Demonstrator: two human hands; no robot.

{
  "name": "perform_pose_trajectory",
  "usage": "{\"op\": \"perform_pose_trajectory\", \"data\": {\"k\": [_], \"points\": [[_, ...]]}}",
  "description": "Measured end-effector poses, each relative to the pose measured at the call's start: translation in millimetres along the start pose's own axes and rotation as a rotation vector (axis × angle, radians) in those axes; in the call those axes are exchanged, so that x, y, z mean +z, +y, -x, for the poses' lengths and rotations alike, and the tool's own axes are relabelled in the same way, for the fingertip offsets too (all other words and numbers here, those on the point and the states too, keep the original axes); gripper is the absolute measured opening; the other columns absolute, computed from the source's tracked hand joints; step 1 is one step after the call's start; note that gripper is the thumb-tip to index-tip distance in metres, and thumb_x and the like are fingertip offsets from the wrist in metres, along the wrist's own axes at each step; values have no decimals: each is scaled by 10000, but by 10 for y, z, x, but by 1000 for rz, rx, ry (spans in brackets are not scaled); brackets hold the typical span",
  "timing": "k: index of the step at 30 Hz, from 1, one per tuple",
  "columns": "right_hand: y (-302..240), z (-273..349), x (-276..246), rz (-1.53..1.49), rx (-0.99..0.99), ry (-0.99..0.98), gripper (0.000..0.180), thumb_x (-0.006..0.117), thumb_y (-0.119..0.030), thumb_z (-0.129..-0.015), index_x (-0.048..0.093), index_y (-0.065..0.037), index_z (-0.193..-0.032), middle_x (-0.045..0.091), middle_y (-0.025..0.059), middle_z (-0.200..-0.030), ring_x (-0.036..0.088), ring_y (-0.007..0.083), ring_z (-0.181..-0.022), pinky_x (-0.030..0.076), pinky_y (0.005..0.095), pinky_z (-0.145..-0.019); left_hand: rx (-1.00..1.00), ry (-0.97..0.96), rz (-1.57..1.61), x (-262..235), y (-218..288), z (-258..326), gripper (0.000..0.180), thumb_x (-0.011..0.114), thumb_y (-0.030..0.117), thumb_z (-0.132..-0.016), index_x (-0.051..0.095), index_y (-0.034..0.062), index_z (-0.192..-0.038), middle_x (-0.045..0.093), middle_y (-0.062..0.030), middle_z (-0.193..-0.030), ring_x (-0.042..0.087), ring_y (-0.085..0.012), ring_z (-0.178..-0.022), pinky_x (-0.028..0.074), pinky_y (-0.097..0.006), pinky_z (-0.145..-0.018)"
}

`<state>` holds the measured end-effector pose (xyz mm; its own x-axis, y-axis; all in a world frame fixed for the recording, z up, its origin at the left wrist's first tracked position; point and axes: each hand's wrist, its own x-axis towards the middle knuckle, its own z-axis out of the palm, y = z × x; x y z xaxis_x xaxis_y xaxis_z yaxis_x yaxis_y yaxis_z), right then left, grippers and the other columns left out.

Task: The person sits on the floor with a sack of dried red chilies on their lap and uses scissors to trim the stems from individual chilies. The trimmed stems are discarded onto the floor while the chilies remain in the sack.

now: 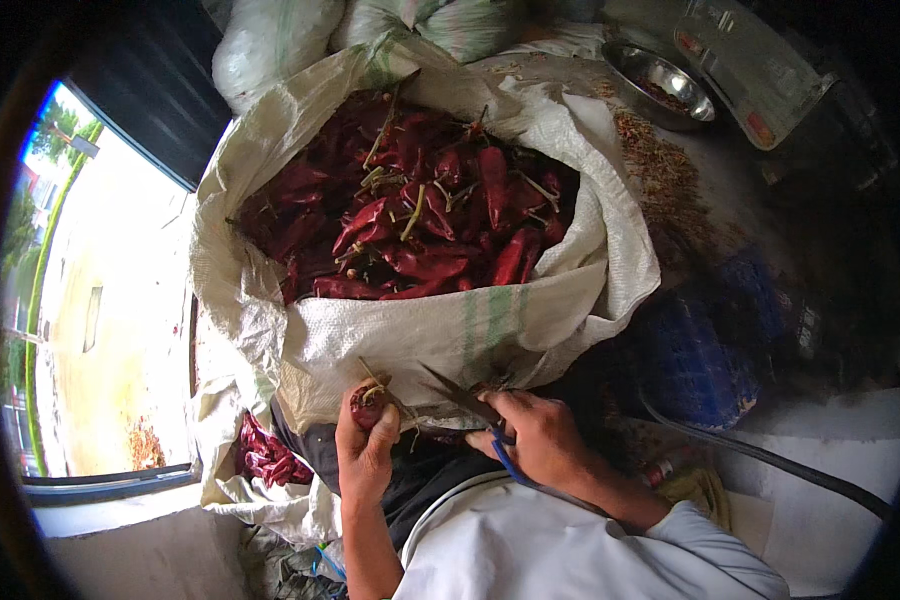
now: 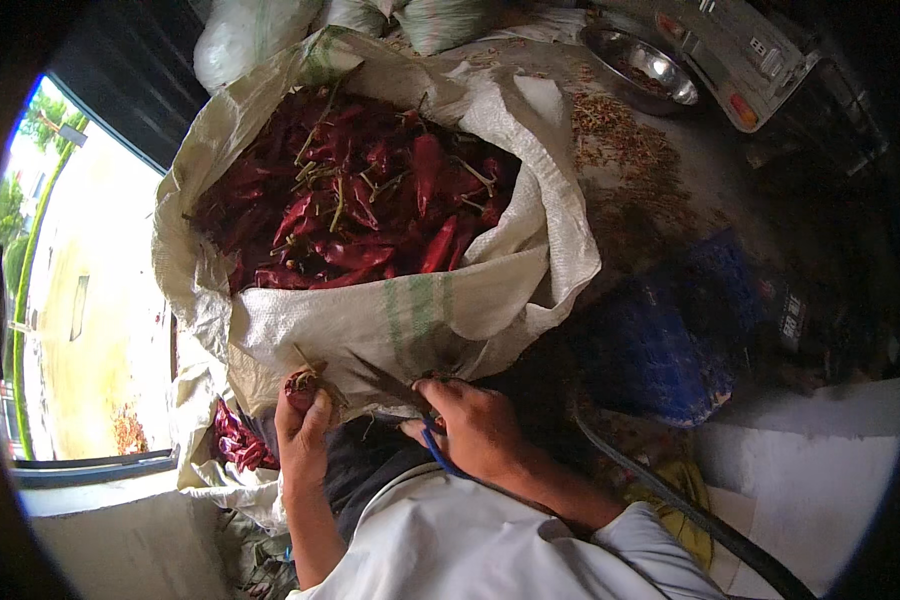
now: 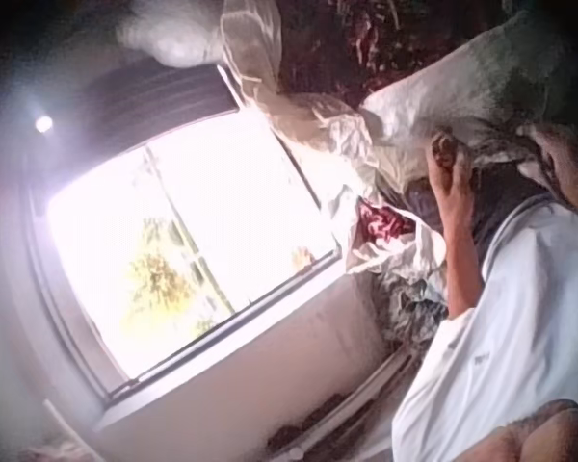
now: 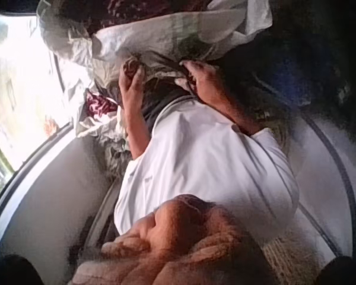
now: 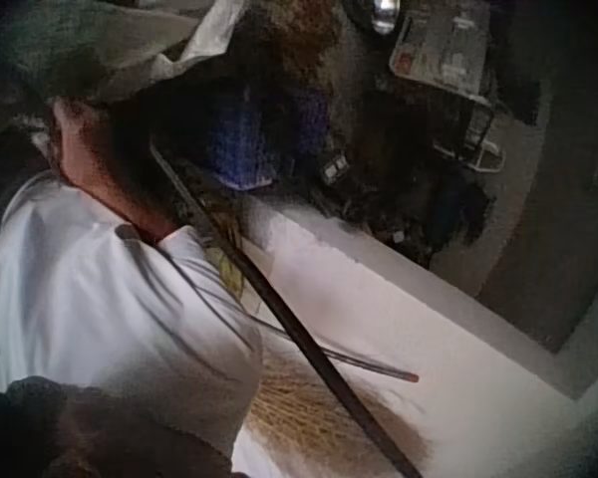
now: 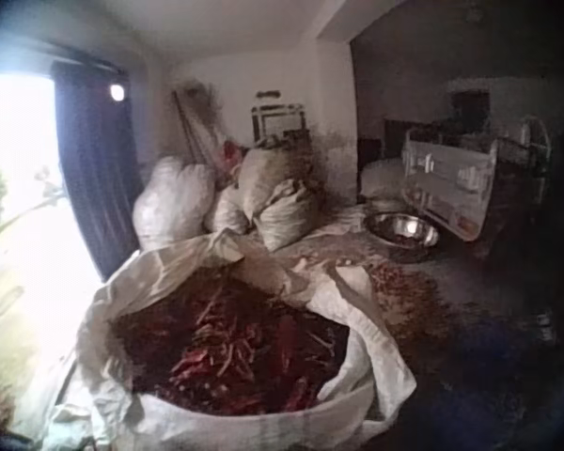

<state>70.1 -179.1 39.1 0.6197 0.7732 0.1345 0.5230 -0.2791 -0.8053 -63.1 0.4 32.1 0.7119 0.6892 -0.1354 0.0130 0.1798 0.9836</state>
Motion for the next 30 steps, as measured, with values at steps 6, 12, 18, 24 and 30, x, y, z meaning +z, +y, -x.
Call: {"op": "perform_pose_trajectory", "data": {"k": [6,12,18,24,30], "points": [[-196,73,30,13,-73,-154,412,737,-384,-836,621,-55,-1056,637,156,-767,655,365,-677,520,444,-576,157,-28,-88,-53,-199,-33,284,613,142,-967,564,20,-1219,568,39,-933,482,-59,-753,393,-211,-648],[-185,42,105,70,-74,-119,368,732,-371,-837,601,-71,-1005,618,149,-721,649,357,-625,513,450,-536,79,-53,-59,62,-189,9,183,557,61,-960,563,-2,-1132,547,26,-828,446,-58,-681,365,-197,-597],[-176,110,53,113,-35,-136,348,730,-362,-836,583,-85,-987,609,139,-710,652,339,-609,508,444,-508,82,-51,146,53,-335,21,271,609,141,-965,554,1,-1190,577,12,-867,464,-61,-666,368,-205,-575],[-130,85,63,295,-61,-85,376,759,-343,-804,596,-82,-1019,601,120,-716,641,314,-576,507,424,-488,98,-82,-103,145,-425,54,222,545,-13,-918,550,-9,-1140,608,-4,-867,558,-88,-752,452,-212,-687],[-81,129,87,336,-26,-73,331,760,-317,-810,603,-84,-986,603,116,-706,639,313,-581,511,426,-494,11,-99,128,373,-134,122,218,527,92,-960,546,-1,-1156,632,-30,-1006,559,-95,-990,444,-244,-861]]}}
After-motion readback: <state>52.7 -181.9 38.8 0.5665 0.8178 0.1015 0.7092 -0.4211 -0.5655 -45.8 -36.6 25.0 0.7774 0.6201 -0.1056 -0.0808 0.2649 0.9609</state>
